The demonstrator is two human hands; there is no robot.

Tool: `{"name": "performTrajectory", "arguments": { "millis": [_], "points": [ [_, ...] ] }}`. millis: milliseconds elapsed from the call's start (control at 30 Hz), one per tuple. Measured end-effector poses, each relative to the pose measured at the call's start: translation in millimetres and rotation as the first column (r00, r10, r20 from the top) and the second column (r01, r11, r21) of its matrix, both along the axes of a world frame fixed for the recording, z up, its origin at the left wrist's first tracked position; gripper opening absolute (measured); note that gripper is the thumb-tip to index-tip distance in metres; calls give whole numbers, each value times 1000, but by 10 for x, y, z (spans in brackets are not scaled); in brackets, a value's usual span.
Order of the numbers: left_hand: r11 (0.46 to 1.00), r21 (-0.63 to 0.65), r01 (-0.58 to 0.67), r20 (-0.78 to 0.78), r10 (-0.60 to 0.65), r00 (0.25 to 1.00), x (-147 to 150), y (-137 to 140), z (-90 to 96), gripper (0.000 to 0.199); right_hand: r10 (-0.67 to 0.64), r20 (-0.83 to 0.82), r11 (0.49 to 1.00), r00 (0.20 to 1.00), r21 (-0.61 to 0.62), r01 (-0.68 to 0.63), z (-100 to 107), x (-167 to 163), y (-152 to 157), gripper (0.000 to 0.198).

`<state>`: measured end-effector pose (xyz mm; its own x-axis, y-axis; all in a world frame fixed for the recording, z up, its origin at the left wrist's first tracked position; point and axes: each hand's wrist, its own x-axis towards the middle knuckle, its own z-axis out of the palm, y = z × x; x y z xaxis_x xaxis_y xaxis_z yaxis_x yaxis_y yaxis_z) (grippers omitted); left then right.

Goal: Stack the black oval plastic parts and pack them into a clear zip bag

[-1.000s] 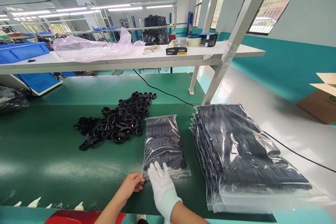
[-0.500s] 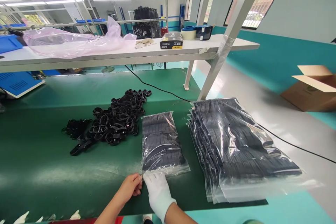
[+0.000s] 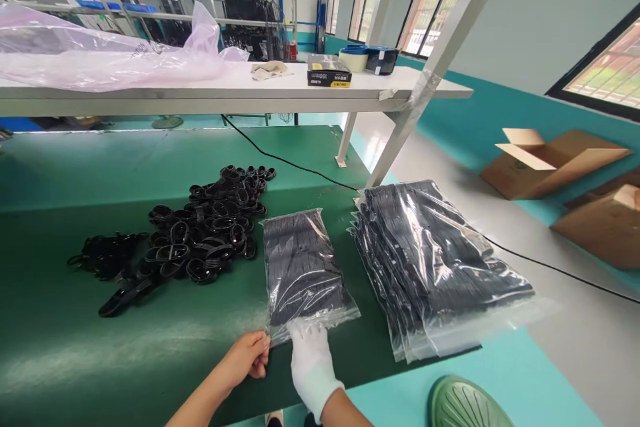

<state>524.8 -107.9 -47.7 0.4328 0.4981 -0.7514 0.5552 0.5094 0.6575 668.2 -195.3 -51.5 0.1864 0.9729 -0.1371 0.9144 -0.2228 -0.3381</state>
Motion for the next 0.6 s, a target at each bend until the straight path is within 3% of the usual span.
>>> {"name": "performTrajectory", "arguments": {
  "millis": [167,333,467,600],
  "points": [
    [999,-19,33,26,-33,999,-29,22,-47,37,-12,3,1000,1000,-14,12,89,-39,-3,40],
    [999,-11,43,17,-43,999,-48,7,-90,35,181,40,980,983,-96,-177,118,-181,14,47],
    [999,8,51,-10,-51,999,-57,2,-100,33,56,85,995,995,-85,-49,109,-309,120,47],
    [997,28,71,-66,-69,995,-107,42,-81,32,96,69,995,993,-13,-96,102,-295,82,45]
  ]
}}
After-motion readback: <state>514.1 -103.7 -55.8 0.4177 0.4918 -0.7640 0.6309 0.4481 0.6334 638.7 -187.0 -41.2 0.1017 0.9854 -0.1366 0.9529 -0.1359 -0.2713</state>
